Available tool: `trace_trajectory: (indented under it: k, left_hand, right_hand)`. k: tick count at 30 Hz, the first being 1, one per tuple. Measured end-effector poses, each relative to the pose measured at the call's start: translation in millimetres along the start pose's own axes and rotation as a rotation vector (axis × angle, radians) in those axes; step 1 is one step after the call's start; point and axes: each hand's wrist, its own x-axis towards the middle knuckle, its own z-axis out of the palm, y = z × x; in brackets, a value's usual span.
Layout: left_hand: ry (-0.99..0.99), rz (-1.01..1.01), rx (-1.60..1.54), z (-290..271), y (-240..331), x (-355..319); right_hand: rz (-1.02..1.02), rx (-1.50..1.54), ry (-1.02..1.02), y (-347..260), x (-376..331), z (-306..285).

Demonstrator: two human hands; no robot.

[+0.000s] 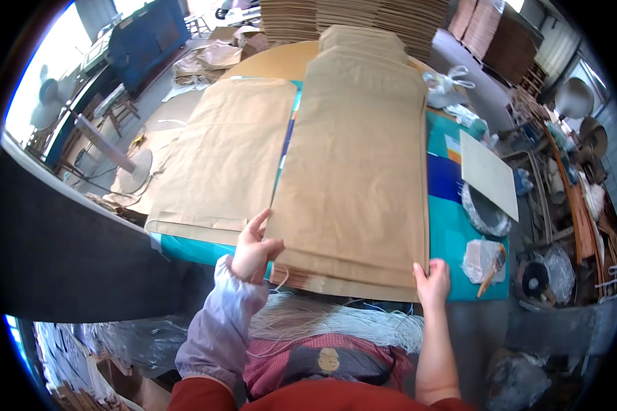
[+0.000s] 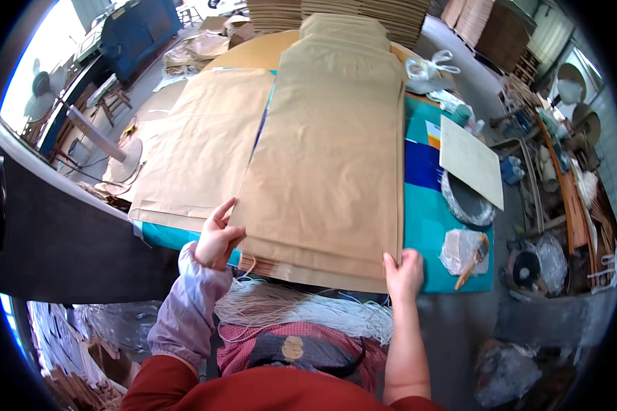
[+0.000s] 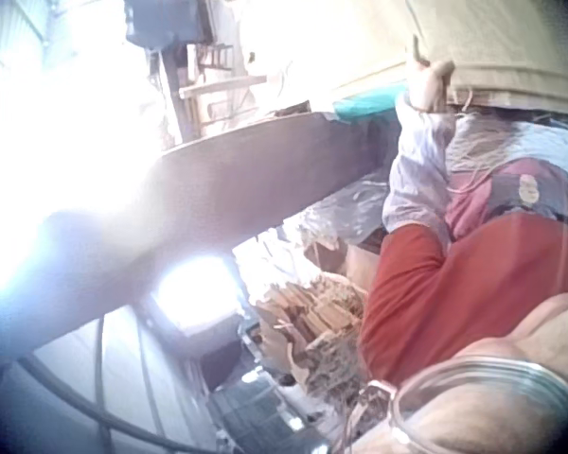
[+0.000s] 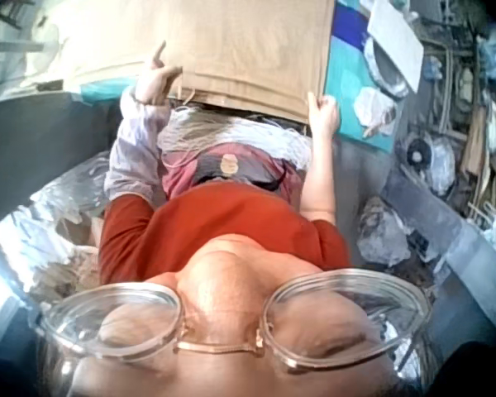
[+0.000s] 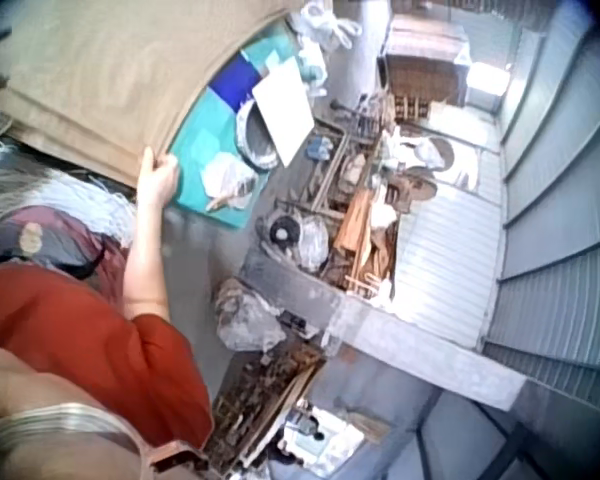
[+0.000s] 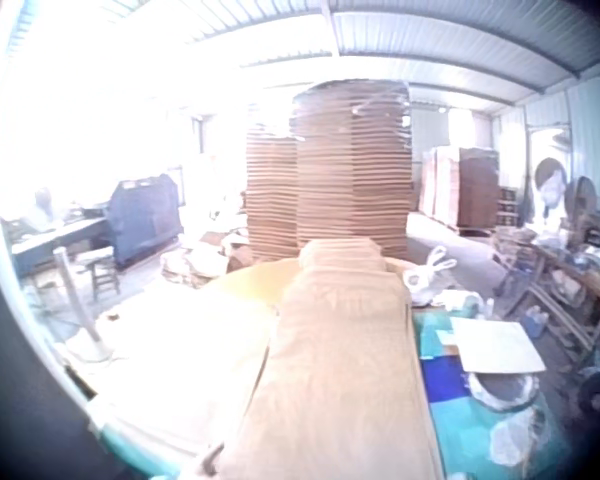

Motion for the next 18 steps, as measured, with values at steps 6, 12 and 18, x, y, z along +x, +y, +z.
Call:
trace_trajectory:
  k: [6,12,18]
  left_hand:
    - [0.021,0.252,0.550,-53.9,-24.1,-24.2]
    - [0.460,0.615,0.681,-142.0,50.4,4.4]
    - [0.897,0.444,1.586,-256.7,144.6,49.7]
  right_hand:
    - [-0.009,0.349,-0.272,-41.0,-31.6,-9.8]
    - [-0.089,0.884,-0.580,-135.0,-6.7,70.4]
    - [0.293,0.763,-1.013,-284.3,-8.4,136.2]
